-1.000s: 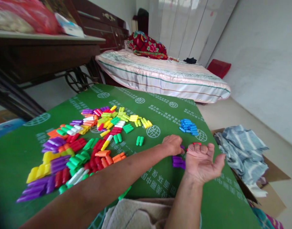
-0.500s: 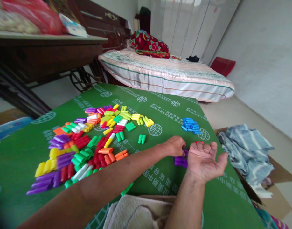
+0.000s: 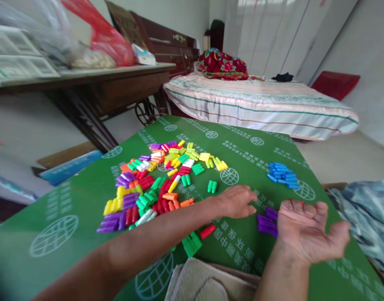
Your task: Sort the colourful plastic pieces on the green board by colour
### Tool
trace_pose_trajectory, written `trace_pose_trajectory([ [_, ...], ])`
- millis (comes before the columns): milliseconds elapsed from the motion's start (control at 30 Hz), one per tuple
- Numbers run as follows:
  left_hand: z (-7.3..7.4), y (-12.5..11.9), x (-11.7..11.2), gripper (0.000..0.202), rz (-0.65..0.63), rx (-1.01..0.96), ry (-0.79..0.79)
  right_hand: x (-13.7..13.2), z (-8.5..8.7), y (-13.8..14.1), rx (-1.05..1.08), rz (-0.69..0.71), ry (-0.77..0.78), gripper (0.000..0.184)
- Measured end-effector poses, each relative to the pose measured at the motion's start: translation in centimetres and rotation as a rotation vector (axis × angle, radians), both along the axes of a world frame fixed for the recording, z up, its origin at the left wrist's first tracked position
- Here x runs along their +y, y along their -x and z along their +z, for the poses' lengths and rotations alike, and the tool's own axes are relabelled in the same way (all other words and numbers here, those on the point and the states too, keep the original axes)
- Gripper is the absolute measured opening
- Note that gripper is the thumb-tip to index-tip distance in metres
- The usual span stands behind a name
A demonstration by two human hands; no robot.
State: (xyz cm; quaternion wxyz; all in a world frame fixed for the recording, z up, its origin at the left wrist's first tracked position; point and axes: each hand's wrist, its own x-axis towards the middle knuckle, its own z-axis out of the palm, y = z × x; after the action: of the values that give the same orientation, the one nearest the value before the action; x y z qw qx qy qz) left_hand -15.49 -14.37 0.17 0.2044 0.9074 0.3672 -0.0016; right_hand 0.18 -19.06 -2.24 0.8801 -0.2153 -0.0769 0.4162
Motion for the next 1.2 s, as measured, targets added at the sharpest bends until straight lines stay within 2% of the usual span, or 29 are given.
trace_pose_trajectory([
  [100, 2.1, 5.8, -1.5, 0.03, 0.071, -0.026, 0.036, 0.0, 0.4, 0.4, 0.008, -0.008, 0.027, 0.041],
  [200, 4.5, 12.9, -3.5, 0.019, 0.249, 0.05, 0.042, -0.2, 0.8, 1.1, 0.026, -0.018, 0.042, 0.042],
  [267, 5.4, 17.5, -5.0, 0.014, 0.364, 0.16, 0.002, -0.2, 1.1, 1.5, 0.051, -0.017, 0.054, 0.039],
  [367, 5.0, 23.1, -7.2, 0.016, 0.583, 0.335, -0.161, -0.2, 1.2, 1.9, 0.038, -0.007, 0.059, 0.037],
  [467, 3.2, 26.4, -8.8, 0.026, 0.815, 0.488, -0.263, 0.0, 1.1, 1.9, -0.032, 0.007, 0.025, 0.037],
  [567, 1.4, 27.8, -9.3, 0.03, 0.849, 0.497, -0.329, 0.1, 0.9, 1.8, -0.033, 0.001, 0.029, 0.035],
  [700, 0.4, 28.9, -8.1, 0.025, 0.818, 0.416, -0.362, 0.2, 0.7, 1.4, -0.036, 0.011, 0.011, 0.031],
  [833, 0.4, 30.7, -6.1, 0.022, 0.771, 0.226, -0.253, 0.3, 0.2, 1.1, -0.06, 0.04, -0.042, 0.032],
  [967, 1.9, 32.2, -4.6, 0.026, 0.743, 0.069, -0.2, 0.4, -0.4, 0.9, -0.062, 0.048, -0.079, 0.032],
  [1067, 3.9, 30.5, -3.5, 0.024, 0.782, -0.015, -0.17, 0.5, -0.6, 0.8, -0.044, 0.055, -0.099, 0.031],
  [1133, 4.9, 27.3, -2.7, 0.023, 0.774, -0.101, -0.156, 0.6, -0.6, 0.8, -0.036, 0.054, -0.1, 0.031],
  [1200, 5.4, 22.8, -2.0, 0.02, 0.728, -0.172, -0.143, 0.6, -0.6, 0.7, -0.036, 0.052, -0.098, 0.031],
])
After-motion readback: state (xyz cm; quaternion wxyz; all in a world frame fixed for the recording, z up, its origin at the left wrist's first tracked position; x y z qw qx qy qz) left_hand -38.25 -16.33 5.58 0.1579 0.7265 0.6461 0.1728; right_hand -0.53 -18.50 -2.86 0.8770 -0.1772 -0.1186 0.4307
